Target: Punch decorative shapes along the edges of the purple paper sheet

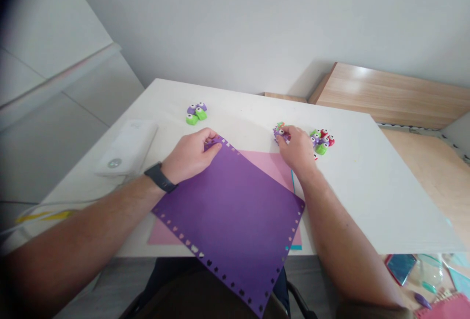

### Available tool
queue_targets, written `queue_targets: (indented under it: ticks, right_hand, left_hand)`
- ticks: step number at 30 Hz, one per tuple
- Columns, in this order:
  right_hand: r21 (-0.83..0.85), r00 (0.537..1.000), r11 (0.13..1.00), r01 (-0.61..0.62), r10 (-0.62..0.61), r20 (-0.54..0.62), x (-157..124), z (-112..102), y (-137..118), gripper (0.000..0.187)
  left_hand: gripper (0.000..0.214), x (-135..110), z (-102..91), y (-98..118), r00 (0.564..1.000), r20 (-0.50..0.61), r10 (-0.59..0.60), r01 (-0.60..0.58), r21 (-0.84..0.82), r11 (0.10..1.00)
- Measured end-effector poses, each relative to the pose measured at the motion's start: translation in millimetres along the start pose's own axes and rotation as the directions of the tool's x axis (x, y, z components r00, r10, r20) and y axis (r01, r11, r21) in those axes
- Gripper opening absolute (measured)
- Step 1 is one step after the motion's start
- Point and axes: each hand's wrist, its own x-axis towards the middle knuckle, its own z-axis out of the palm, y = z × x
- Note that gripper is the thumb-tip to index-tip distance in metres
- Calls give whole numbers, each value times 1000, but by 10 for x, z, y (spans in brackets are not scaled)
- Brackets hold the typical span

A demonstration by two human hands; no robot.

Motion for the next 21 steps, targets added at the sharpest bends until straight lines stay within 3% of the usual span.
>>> queue_targets:
  ticks: [4,7,11,17,21]
  right_hand:
    - [88,999,996,33,-30,-40,-32,8,-59,32]
    - [123,991,983,135,-136,-4,-84,90,-149,29]
    - [144,979,974,175,-188,77,-95,216,-210,26]
    - [79,964,980,180,-192,185,55,273,-291,26]
    - [14,965,985,175,-174,198,165,293,-415,26]
  left_hand:
    - [19,4,3,-3,1000,-1,-9,9,14,1000]
    - [19,11,9,-11,1000,2,-16,16,19,1000]
    - [18,21,23,-21,1000,8,-18,17,19,1000]
    - [17,32,54,-40,1000,5,-10,10,28,1000]
    - [18,39,66,-45,1000,-5,-15,16,47,999]
